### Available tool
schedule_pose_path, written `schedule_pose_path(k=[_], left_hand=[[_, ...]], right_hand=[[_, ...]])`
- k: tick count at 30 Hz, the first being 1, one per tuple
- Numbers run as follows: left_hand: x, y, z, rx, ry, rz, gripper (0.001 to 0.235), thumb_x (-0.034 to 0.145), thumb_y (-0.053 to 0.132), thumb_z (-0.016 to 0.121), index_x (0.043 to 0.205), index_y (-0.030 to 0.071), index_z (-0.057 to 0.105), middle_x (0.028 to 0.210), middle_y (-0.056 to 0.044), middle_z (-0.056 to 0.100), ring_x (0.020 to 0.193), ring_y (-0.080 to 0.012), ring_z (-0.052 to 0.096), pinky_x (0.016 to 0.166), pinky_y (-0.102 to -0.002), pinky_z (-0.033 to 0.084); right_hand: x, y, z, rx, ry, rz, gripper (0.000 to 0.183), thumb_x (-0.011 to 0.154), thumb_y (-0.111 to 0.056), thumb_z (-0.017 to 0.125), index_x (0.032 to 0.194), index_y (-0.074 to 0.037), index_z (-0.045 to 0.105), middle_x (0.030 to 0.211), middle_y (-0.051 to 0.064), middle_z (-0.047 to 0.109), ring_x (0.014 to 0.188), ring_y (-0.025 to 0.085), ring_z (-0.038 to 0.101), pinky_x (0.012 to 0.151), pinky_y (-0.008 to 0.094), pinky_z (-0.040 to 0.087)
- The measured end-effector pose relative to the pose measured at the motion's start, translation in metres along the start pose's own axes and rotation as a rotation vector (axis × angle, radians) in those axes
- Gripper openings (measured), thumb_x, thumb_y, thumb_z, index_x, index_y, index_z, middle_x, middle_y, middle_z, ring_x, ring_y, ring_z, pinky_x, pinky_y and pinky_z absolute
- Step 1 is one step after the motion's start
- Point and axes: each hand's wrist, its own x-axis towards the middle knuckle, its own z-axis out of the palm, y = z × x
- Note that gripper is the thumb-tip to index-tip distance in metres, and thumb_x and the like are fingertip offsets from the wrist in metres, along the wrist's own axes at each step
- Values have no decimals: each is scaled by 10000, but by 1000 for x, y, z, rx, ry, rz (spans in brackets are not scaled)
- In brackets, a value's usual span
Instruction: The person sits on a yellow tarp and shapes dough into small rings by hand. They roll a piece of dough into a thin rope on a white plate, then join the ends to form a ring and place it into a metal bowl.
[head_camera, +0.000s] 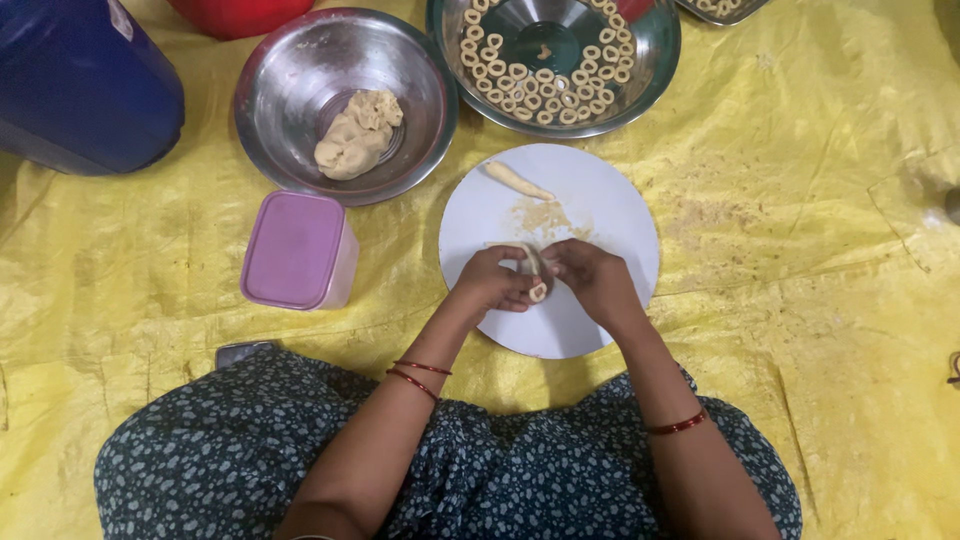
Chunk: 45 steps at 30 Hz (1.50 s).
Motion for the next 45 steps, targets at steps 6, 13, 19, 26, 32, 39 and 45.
schedule_pose_path(k=[6,13,19,26,32,39,45], left_hand=[[3,-2,4,-80,16,-28,805,727,61,856,1377,35,383,1013,-192,728,741,-275,767,629,-397,674],[-5,8,5,-26,78,-72,808,736,82,854,1372,59,357,987,-211,729,750,-290,766,619,-401,657],[-12,12,4,17,-39,-72,608,751,101,846,1263,40,523,998,-144,768,816,-229,785,679,-376,649],[-17,20,2,-146,-120,-103,626,775,93,830,1286,52,471,1066,-152,739,946,-263,771,812,-423,661],[-16,20,1,-240,-161,-86,628,803,139,806,1328,46,474,1142,-156,718,988,-293,756,844,-453,647],[-18,25,1,-284,-124,-62,528,833,124,786,1286,84,517,1156,-167,712,1017,-278,743,854,-444,641],[-16,24,4,-261,-113,-19,501,841,80,777,1275,60,525,1111,-152,716,997,-265,737,852,-415,650]], right_hand=[[-3,-8,3,-305,20,-350,247,790,41,731,987,-101,776,1109,81,713,1006,249,694,819,349,587],[-1,-13,-1,-546,114,-504,143,772,-38,747,848,-152,791,967,15,725,918,225,690,790,354,569],[-2,-9,-6,-575,96,-389,121,823,-47,749,926,-106,777,979,29,752,905,245,693,776,355,565],[-3,-16,-24,-382,97,-240,326,830,40,693,1101,-113,790,1052,79,761,955,264,706,828,359,576],[-2,-15,-19,-77,106,-13,209,905,-46,721,1089,-117,789,995,44,773,895,147,731,749,306,598],[-1,-1,-16,13,152,-24,192,915,-47,726,1099,-69,776,1019,31,784,905,121,720,748,293,594],[-1,-6,-14,16,170,23,210,902,-57,737,1108,-72,776,994,33,785,880,117,727,739,293,601]])
